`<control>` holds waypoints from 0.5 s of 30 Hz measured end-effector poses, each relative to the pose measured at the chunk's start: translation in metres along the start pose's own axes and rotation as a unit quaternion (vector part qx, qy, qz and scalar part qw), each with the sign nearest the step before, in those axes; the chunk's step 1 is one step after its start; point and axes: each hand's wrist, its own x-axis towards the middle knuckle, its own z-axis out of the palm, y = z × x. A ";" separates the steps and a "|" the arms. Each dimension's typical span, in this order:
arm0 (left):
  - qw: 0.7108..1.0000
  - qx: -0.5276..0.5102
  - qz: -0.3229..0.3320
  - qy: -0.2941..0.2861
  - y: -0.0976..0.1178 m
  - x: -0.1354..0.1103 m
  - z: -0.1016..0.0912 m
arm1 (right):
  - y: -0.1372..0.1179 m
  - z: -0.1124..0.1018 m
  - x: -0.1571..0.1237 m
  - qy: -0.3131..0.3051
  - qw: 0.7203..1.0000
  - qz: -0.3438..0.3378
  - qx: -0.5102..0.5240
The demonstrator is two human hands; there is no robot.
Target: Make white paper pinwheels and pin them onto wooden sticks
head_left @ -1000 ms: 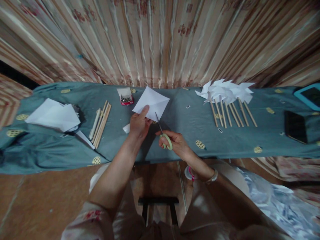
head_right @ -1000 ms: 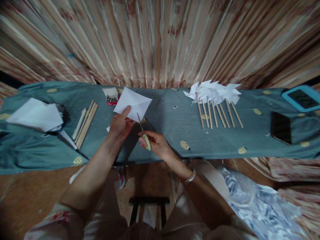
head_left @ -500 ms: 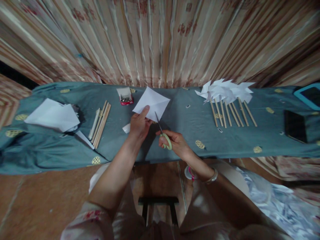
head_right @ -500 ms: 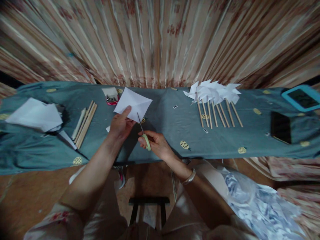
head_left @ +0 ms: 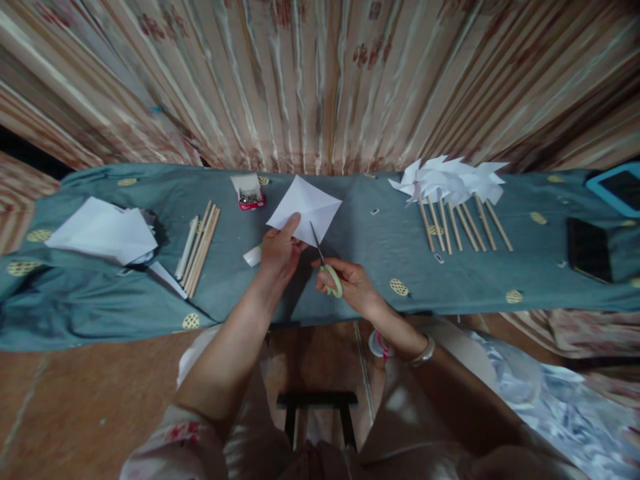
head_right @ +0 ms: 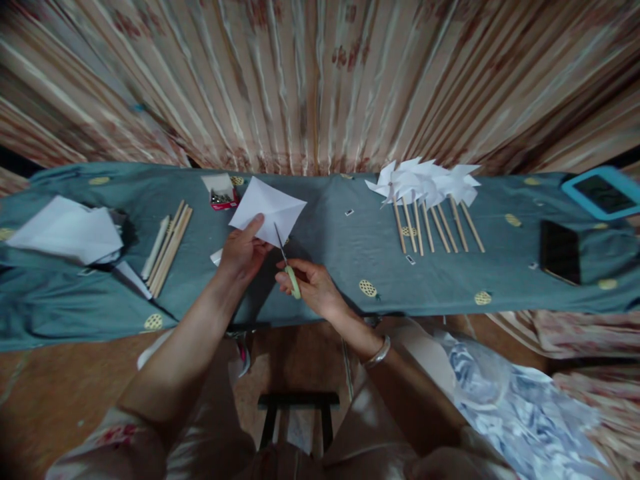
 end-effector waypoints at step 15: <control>1.000 0.023 -0.016 0.001 -0.001 -0.003 0.002 | -0.002 0.000 0.000 0.013 1.000 0.001 -0.017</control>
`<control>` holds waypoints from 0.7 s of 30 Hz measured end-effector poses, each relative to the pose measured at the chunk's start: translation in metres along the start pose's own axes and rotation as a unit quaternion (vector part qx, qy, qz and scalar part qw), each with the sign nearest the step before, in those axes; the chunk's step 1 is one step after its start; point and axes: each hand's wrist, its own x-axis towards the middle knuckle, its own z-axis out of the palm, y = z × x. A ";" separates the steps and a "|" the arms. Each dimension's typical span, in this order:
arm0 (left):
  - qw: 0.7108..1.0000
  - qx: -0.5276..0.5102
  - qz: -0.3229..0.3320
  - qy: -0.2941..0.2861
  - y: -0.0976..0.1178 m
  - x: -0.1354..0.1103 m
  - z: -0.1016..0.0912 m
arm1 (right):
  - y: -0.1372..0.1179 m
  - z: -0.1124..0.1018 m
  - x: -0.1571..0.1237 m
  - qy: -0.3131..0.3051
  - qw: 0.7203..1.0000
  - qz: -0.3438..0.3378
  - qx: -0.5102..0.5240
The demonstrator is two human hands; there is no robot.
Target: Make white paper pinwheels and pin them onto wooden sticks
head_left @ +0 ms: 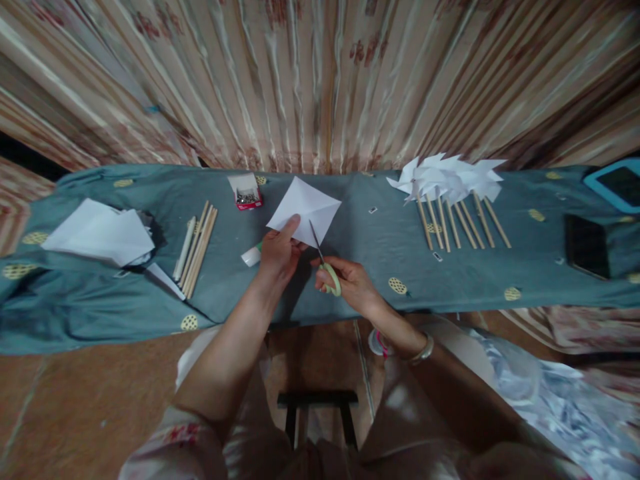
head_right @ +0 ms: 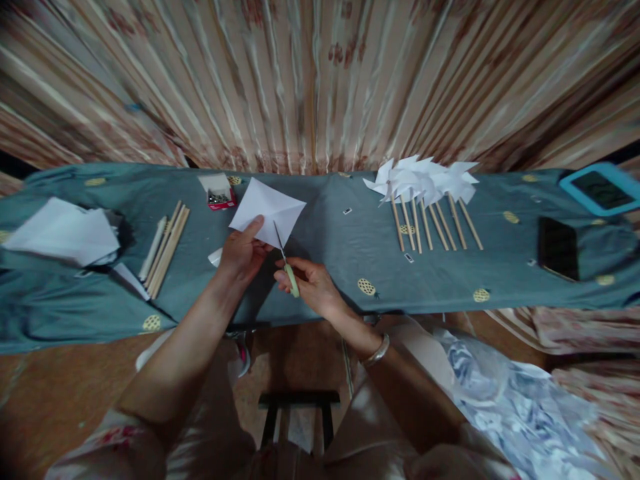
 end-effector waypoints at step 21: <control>1.000 0.005 -0.003 0.003 0.000 -0.003 0.001 | -0.004 0.002 -0.001 0.016 1.000 0.000 0.008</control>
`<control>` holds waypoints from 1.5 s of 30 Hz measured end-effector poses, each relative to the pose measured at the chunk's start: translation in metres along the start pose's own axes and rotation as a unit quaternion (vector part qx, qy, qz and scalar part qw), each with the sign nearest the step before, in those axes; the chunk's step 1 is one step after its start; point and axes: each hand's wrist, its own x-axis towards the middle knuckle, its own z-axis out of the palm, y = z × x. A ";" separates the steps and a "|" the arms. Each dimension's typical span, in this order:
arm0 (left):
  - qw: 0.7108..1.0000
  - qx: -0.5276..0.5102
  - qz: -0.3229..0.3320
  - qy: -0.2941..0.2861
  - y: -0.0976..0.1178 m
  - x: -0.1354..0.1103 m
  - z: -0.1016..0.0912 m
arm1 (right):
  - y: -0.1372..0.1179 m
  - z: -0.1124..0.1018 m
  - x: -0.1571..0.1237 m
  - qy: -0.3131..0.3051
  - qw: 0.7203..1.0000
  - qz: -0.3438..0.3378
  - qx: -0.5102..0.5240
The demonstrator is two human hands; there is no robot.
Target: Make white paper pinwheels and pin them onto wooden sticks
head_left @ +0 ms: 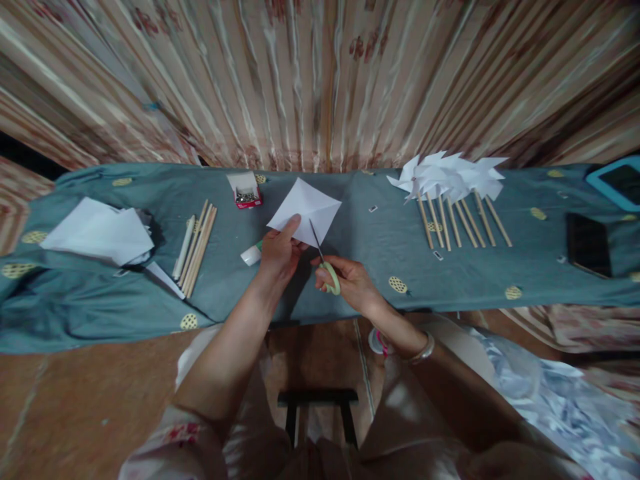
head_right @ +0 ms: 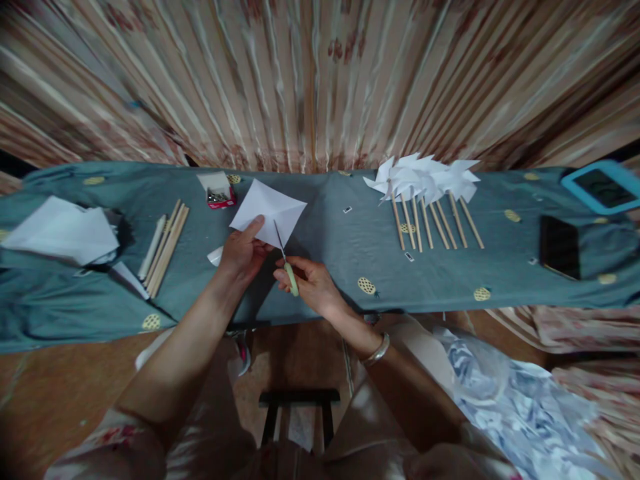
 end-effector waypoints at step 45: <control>1.000 -0.006 -0.009 0.005 0.001 -0.001 0.002 | 0.000 0.000 -0.001 -0.001 1.000 -0.006 -0.017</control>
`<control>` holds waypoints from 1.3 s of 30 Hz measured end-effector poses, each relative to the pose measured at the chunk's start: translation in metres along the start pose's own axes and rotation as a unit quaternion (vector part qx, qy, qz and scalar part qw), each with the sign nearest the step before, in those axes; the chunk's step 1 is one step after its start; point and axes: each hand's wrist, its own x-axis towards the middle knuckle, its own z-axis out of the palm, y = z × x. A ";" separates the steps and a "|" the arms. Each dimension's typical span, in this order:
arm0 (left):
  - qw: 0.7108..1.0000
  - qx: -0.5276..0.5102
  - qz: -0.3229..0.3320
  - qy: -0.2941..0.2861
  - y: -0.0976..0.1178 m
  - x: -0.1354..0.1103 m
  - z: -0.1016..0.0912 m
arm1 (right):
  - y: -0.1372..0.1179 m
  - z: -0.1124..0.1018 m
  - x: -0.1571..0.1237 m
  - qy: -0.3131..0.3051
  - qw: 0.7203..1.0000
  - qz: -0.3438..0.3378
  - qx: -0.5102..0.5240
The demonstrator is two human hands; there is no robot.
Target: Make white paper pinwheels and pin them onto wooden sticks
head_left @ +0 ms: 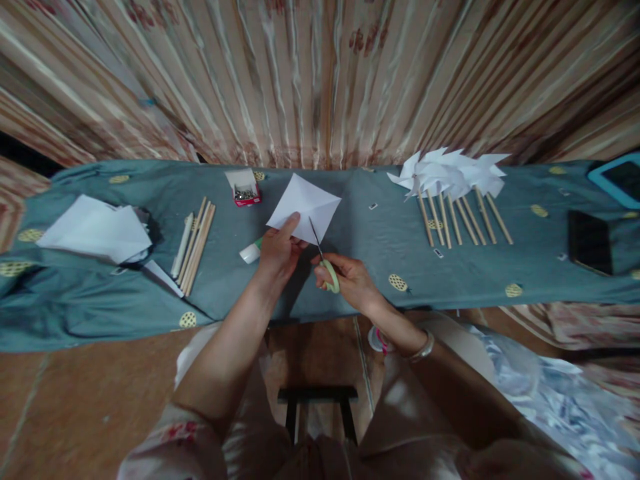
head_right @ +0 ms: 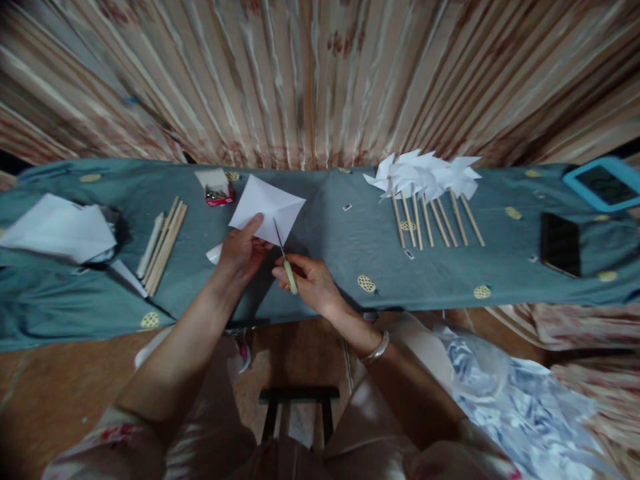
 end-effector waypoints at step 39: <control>0.999 -0.018 0.042 -0.005 0.012 0.012 -0.011 | 0.000 -0.015 -0.011 -0.045 0.999 0.023 -0.012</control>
